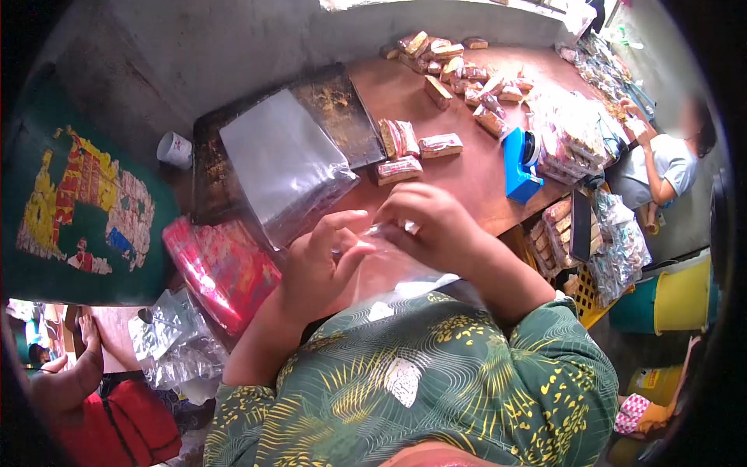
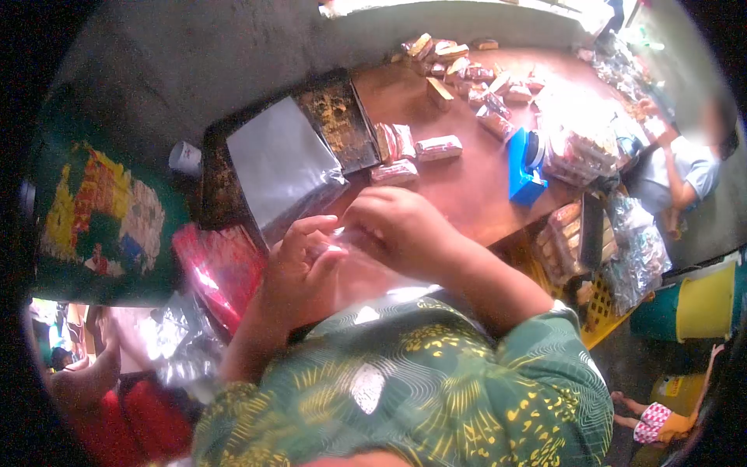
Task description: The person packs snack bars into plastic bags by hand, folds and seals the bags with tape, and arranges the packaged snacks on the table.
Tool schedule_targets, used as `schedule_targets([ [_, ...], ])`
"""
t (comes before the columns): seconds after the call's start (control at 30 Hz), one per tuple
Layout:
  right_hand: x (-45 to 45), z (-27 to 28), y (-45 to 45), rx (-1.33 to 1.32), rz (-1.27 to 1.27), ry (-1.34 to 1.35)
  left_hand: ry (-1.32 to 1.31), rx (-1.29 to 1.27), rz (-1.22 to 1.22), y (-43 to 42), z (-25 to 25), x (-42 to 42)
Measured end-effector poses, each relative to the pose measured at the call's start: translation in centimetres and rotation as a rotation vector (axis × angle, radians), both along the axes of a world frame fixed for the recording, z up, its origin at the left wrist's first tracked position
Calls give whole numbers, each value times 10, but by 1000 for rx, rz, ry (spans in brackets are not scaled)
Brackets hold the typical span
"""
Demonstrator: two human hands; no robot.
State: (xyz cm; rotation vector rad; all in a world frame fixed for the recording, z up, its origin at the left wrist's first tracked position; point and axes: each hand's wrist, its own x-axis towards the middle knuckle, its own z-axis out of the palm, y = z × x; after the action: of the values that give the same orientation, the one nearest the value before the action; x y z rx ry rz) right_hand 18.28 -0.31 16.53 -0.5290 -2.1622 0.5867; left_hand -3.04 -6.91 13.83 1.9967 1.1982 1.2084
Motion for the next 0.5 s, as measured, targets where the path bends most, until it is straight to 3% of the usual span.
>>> schedule_targets([
  [0.1,-3,-12,-10,-5,-49,-68,-280,-134,-94,6,-25,7],
  [0.2,5,-19,-6,-15,-102,-25,-499,-513,-402,7,-21,6],
  [0.27,15,-19,2,56,-173,-5,-157,-604,-690,14,-1,14],
  [0.3,19,-13,7,90,-188,41,229,-693,-757,17,34,26],
  [0.33,25,-13,14,94,-221,98,300,-658,-788,14,26,30],
  [0.4,42,-3,29,163,-359,8,173,-609,-788,17,8,23],
  [0.43,48,3,39,229,-382,-77,148,-571,-664,18,8,14],
  [0.5,70,-11,81,-58,-377,-198,52,-621,-454,17,16,-16],
])
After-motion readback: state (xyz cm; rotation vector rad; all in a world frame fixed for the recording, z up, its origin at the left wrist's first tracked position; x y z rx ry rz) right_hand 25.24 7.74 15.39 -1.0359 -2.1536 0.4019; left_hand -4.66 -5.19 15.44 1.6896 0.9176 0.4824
